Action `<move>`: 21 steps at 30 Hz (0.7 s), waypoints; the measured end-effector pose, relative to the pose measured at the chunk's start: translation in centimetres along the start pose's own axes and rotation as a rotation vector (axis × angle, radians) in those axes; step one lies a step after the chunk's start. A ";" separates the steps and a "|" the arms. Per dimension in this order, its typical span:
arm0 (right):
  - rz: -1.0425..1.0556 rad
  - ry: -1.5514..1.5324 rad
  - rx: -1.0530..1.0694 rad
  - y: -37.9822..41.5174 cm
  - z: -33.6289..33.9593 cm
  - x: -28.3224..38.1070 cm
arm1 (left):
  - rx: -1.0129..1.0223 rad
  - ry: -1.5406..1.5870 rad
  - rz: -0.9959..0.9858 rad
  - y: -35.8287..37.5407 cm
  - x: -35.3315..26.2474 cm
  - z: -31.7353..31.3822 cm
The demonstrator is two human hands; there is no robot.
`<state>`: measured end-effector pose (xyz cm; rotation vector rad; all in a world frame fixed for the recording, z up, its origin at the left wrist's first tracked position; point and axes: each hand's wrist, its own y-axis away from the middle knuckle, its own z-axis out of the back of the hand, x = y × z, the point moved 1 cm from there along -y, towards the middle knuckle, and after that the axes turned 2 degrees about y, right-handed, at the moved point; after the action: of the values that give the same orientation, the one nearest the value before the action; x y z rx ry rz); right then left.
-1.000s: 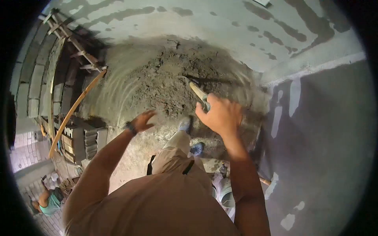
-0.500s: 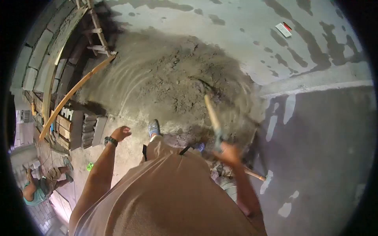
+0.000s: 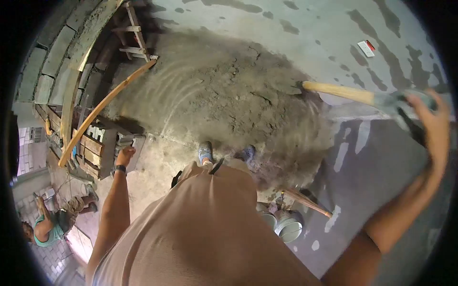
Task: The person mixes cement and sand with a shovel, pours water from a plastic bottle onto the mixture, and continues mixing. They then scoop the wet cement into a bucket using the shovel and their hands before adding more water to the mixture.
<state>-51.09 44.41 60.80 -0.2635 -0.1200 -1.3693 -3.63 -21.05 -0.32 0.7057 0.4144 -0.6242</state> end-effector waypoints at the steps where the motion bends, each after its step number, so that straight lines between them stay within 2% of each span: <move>1: 0.001 0.012 0.033 -1.7 -6.1 -1.1 | 0.005 -0.012 0.061 0.8 -0.1 0.3; 4: -0.038 0.245 0.015 -4.3 -31.5 -4.0 | 0.084 -0.010 0.101 4.4 -0.5 0.4; 5: -0.056 0.277 0.042 -2.8 -36.6 -3.5 | 0.176 -0.104 -0.066 5.7 -1.0 1.1; 6: -0.150 0.217 0.091 -1.5 -36.7 -2.6 | 0.167 -0.344 -0.308 2.8 7.4 -0.5; 8: -0.179 0.097 0.200 1.5 -36.7 -3.6 | 0.287 -0.192 0.020 4.8 2.1 2.2; 10: -0.086 0.143 0.058 6.9 -38.2 -6.4 | 0.169 -0.099 0.006 3.7 3.5 2.5; 11: -0.145 0.093 0.180 10.1 -37.8 -5.1 | 0.150 -0.127 0.126 1.8 5.1 2.5; 13: -0.152 -0.113 0.470 16.7 -40.2 -4.4 | 0.075 -0.271 0.004 -1.4 6.7 2.1; 14: -0.156 -0.151 0.636 19.8 -41.3 -3.8 | 0.037 -0.217 -0.058 -3.8 8.5 0.8; 15: -0.018 -0.138 0.599 23.6 -43.6 -4.4 | 0.001 -0.168 -0.120 -6.0 9.5 -0.2; 16: 0.122 -0.130 0.555 25.9 -45.5 -4.8 | 0.015 0.075 -0.012 -5.5 5.9 -0.5; 17: 0.142 -0.126 0.549 24.8 -44.3 -3.2 | 0.015 0.325 0.091 -4.8 0.8 -0.9; 18: 0.144 -0.086 0.594 22.9 -40.7 -0.2 | 0.096 0.375 -0.032 -6.1 0.2 -2.3; 19: 0.127 -0.047 0.649 21.8 -36.1 2.2 | 0.151 0.197 -0.203 -7.3 -0.5 -3.4; 21: 0.072 -0.171 0.583 17.7 -24.8 6.0 | 0.203 -0.014 -0.231 -4.3 -9.0 -2.1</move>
<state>-34.30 35.52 36.23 0.1058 -0.6338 -1.1828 -13.40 -18.64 1.08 0.8529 0.4264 -0.8985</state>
